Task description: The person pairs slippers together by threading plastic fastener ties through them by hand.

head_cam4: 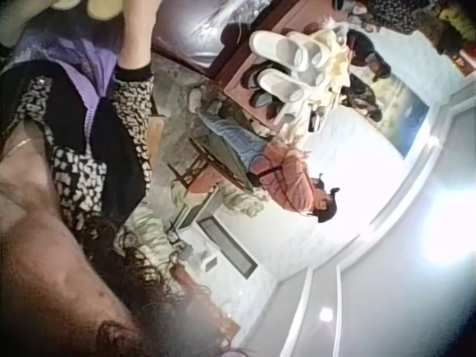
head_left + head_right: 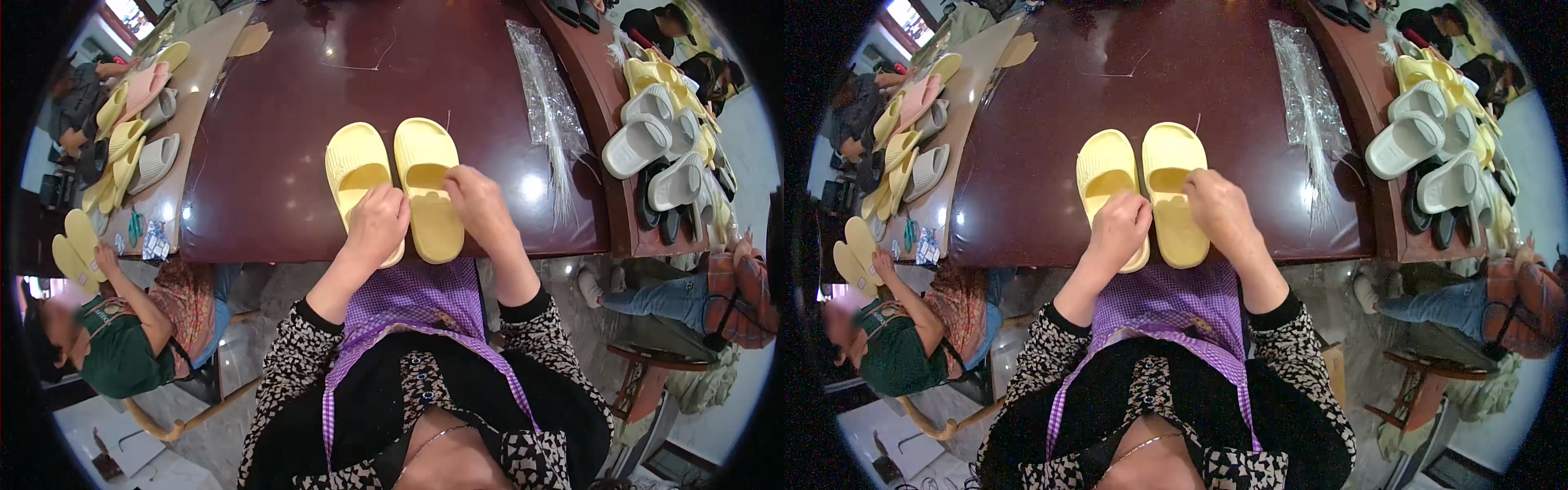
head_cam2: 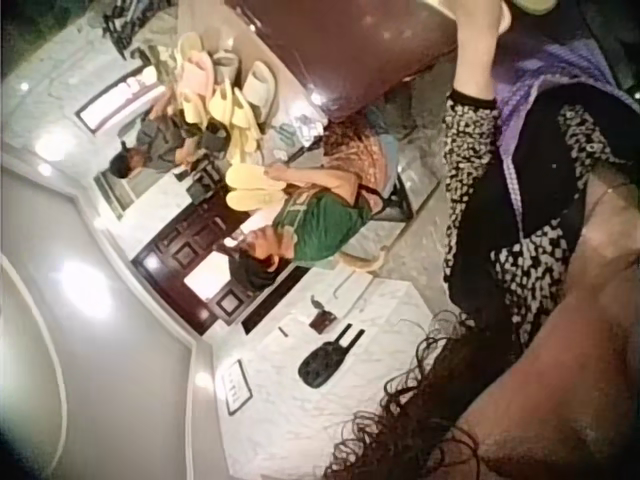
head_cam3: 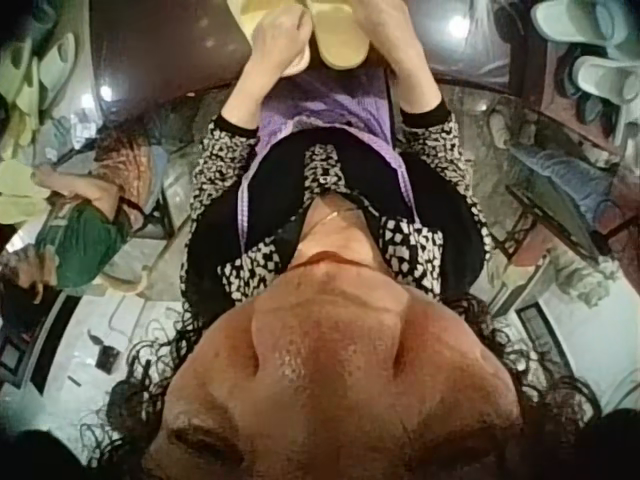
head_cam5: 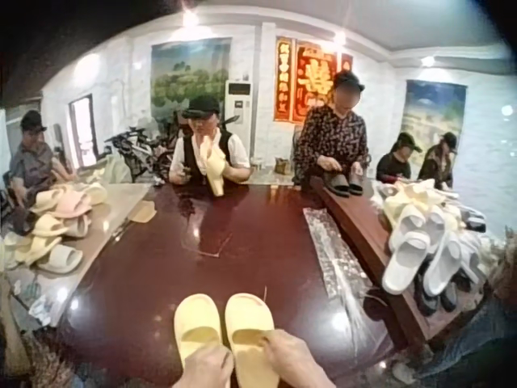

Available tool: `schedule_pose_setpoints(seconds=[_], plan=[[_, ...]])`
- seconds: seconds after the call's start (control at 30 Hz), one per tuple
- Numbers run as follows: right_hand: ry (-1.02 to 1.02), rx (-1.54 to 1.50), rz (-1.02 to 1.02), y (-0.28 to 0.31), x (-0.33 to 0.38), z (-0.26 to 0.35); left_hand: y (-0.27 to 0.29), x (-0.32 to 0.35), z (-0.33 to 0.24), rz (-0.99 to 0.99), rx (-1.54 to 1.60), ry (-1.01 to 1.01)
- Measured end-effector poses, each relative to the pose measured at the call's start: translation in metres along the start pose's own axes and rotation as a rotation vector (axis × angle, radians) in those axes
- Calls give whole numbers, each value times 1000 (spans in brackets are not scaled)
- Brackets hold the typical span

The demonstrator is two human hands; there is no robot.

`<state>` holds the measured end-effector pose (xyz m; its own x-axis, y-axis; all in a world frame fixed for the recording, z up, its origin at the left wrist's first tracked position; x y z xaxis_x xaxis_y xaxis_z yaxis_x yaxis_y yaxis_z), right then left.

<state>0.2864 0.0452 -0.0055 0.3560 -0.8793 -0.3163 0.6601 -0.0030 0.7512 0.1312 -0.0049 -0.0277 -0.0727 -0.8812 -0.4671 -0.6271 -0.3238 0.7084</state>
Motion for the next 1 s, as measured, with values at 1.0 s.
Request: schedule_pose_setpoints(seconds=[1.0], plan=[[-7,-361,560,-117,-155,25,14,-8,35,-66,136,-131]])
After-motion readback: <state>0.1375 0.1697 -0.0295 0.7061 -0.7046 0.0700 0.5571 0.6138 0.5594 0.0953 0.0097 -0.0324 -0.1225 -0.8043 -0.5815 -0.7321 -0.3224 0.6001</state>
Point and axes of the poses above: each hand's wrist, its own x-axis away from the middle knuckle, its own y-axis out of the back of the hand, z = x × y, the point moved 6 cm from there along -x, towards the middle knuckle, and after that the axes turned 1 degree about z, right-handed, at the moved point
